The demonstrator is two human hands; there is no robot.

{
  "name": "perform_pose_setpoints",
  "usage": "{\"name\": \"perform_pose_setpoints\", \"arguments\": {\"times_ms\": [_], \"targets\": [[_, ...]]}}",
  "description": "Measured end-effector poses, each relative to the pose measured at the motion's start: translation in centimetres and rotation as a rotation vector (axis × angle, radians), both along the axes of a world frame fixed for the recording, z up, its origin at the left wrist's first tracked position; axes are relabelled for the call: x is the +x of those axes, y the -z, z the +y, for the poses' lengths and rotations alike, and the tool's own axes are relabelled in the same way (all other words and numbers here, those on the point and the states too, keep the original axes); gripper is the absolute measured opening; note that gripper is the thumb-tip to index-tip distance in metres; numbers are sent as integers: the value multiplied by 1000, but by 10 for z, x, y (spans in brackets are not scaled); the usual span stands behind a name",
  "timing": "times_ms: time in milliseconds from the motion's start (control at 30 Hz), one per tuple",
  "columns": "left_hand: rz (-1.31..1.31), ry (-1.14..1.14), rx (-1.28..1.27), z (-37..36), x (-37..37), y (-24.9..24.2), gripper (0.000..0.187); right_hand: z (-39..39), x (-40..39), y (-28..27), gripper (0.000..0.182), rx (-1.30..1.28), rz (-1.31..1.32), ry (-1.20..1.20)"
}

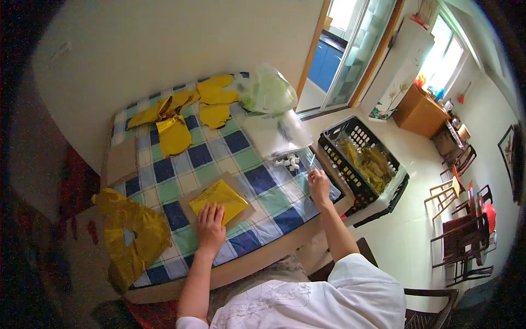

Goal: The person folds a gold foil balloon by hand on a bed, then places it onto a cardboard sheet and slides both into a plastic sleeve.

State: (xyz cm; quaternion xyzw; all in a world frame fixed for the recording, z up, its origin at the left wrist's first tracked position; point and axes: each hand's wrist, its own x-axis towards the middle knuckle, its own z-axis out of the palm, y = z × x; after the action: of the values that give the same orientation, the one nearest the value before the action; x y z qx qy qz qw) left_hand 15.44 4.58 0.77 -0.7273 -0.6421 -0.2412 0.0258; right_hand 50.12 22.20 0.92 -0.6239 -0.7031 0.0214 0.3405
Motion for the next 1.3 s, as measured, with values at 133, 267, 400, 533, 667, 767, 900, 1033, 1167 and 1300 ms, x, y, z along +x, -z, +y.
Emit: {"name": "perform_pose_setpoints", "arguments": {"times_ms": [133,267,400,533,667,767,900,1033,1167,1300], "targets": [[-26,-36,-8,1,0,8,57,-43,-48,-36,9,-82,317,-256],[-73,-25,34,3,-3,15,56,-100,-94,-29,21,-222,222,-651],[-74,-37,3,-1,-1,6,57,-139,-133,-10,30,-215,198,-814],[-73,-29,-17,-2,-2,2,56,-142,-152,-5,35,-187,5,-938],[-65,-27,-11,-1,-3,5,53,-141,-166,-3,44,-94,-262,-899],[-121,-10,8,0,-2,6,61,-148,-160,-17,44,-85,-200,-885],[-125,-20,-3,1,-2,12,58,-144,-168,12,54,-150,-297,-936],[-112,-15,3,1,-3,11,58,-137,-195,8,51,-173,-309,-865],[-70,-22,23,2,-4,12,58,-146,-170,10,42,97,-196,-833],[-190,-86,133,-17,0,-16,59,-138,-132,-22,32,-228,128,-666]]}}
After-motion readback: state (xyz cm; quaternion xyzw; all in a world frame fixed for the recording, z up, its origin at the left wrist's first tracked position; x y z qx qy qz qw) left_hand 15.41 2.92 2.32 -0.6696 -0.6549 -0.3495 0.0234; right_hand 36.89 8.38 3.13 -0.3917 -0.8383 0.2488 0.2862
